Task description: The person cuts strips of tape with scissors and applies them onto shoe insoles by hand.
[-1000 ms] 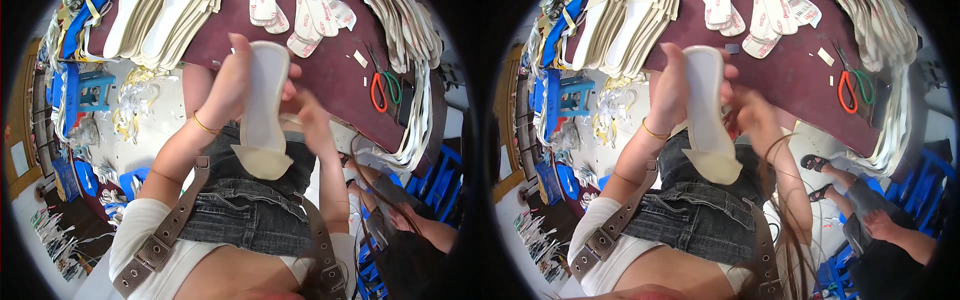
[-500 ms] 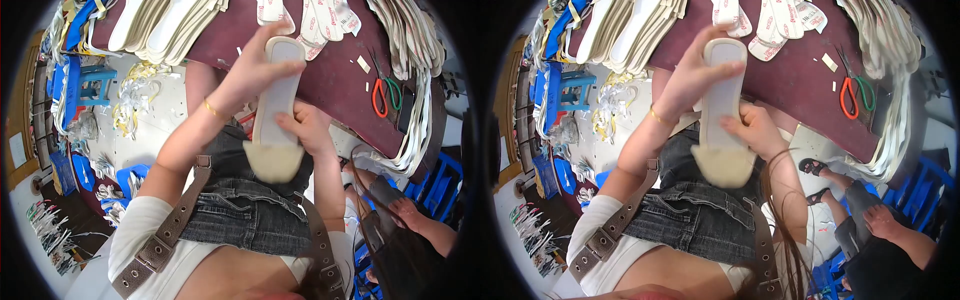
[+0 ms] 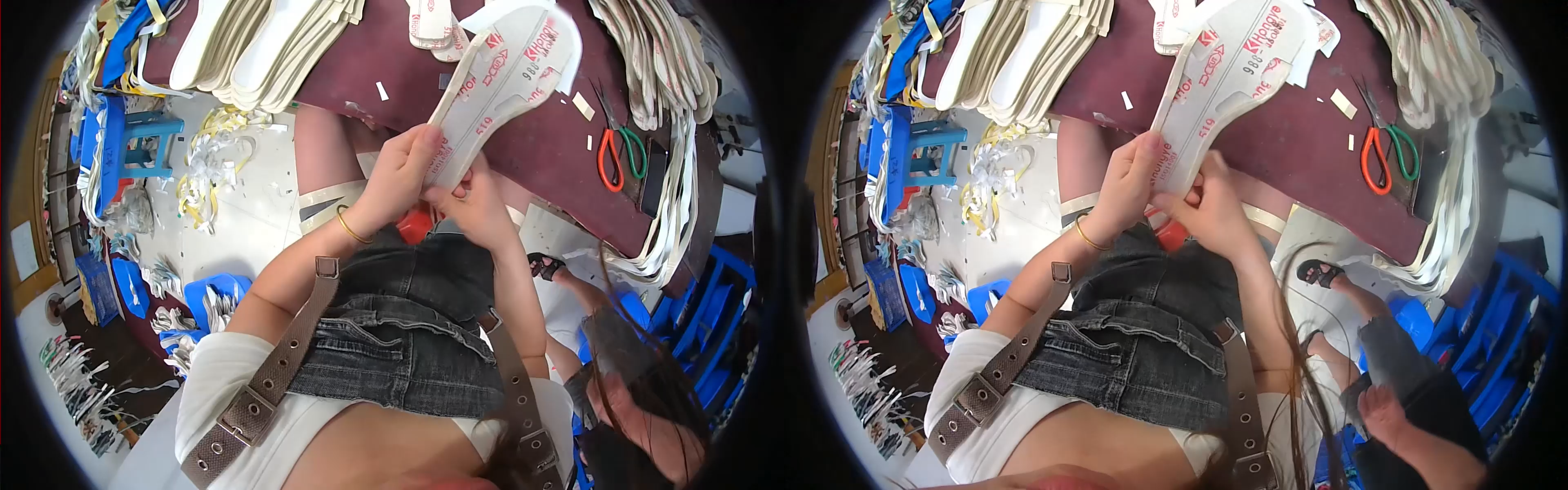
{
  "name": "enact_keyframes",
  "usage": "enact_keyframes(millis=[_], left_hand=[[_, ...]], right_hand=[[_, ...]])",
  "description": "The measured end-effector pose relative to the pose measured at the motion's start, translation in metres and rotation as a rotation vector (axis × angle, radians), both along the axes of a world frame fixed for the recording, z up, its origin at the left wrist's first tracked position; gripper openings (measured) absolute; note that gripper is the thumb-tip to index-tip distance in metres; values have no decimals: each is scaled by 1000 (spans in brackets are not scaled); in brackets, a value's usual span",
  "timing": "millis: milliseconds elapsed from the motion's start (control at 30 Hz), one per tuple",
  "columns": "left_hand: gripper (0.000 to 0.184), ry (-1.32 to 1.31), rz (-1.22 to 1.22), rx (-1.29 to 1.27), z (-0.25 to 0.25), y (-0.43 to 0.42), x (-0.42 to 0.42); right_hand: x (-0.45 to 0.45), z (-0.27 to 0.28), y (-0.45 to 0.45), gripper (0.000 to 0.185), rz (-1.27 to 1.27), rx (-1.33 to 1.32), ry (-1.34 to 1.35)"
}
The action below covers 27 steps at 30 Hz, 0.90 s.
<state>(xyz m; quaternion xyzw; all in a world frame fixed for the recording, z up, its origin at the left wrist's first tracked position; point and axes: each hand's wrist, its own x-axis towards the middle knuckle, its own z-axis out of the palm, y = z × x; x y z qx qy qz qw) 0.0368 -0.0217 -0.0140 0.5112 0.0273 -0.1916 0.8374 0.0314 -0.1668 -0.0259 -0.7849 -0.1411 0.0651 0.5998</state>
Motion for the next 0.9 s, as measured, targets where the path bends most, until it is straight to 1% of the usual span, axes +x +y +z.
enact_keyframes(millis=[33, 100, 133, 167, 200, 233, 267, 300, 367, 400, 433, 467, 500, 533, 567, 600, 633, 667, 700, 733, 767, 800, 833, 867, 900], left_hand=[[42, -1, 3, 2, -7, 0, -2], [44, -366, -61, 429, -26, -5, -10], [46, -579, -52, 503, -19, -13, -4], [46, -580, -54, 502, -9, -11, 4], [46, -300, -61, 413, 20, -10, 19], [47, -23, -63, 318, 35, -9, 29], [48, 9, 21, 110, 34, -18, 35], [48, 8, 28, 108, 30, -25, 36], [45, -63, 127, 105, 15, -31, 35], [37, -91, 38, 244, 1, -27, 32], [37, -84, 35, 246, 1, -27, 22], [38, -32, -17, 102, 5, -30, 5], [44, 4, -62, -42, 8, -31, -4], [65, -24, -264, -16, -5, -22, -15], [66, 5, -315, -229, -15, -24, -29], [65, 11, -329, -171, -9, -13, -26], [63, -158, -277, 70, 5, 6, -18], [61, -302, -211, 332, 18, 25, -10], [57, -612, -67, 785, 34, 49, 9], [56, -594, 49, 987, 55, 73, 26], [54, -563, 162, 1185, 69, 96, 40], [52, -760, 259, 1623, 70, 120, 58], [50, -959, 345, 2059, 70, 135, 68], [50, -953, 356, 2065, 69, 134, 68], [45, -1024, 411, 1964, 65, 127, 70]], right_hand=[[11, 18, -4, 43, -96, 283, 267], [25, 20, -11, 42, -327, 741, 357], [33, 25, -13, 43, -440, 965, 357], [36, 32, -9, 39, -583, 846, 271], [32, 29, -2, 39, -584, 845, 268], [25, 23, 6, 39, -603, 639, 133], [20, 21, 10, 39, -612, 432, 1], [18, 22, 11, 39, -605, 429, 2], [16, 25, 13, 40, -616, 374, -111], [16, 25, 10, 40, -620, 380, -50], [17, 25, 6, 40, -603, 428, 21], [15, 26, 6, 41, -643, 526, 114], [20, 28, 6, 42, -673, 627, 195], [21, 35, 2, 42, -677, 629, 226], [22, 30, -3, 42, -668, 633, 221], [22, 17, -9, 41, -598, 558, 227], [19, 3, -18, 40, -522, 482, 237], [11, -11, -43, 36, -302, 107, 134], [1, -2, -47, 33, -302, -64, 152], [-8, -15, -64, 29, -217, -412, 137], [-22, -27, -73, 26, -185, -570, 46], [-35, -40, -81, 23, -158, -728, -48], [-46, -58, -86, 23, -144, -723, -59], [-55, -77, -90, 21, -174, -840, -259], [-59, -86, -96, 19, -211, -955, -459]])
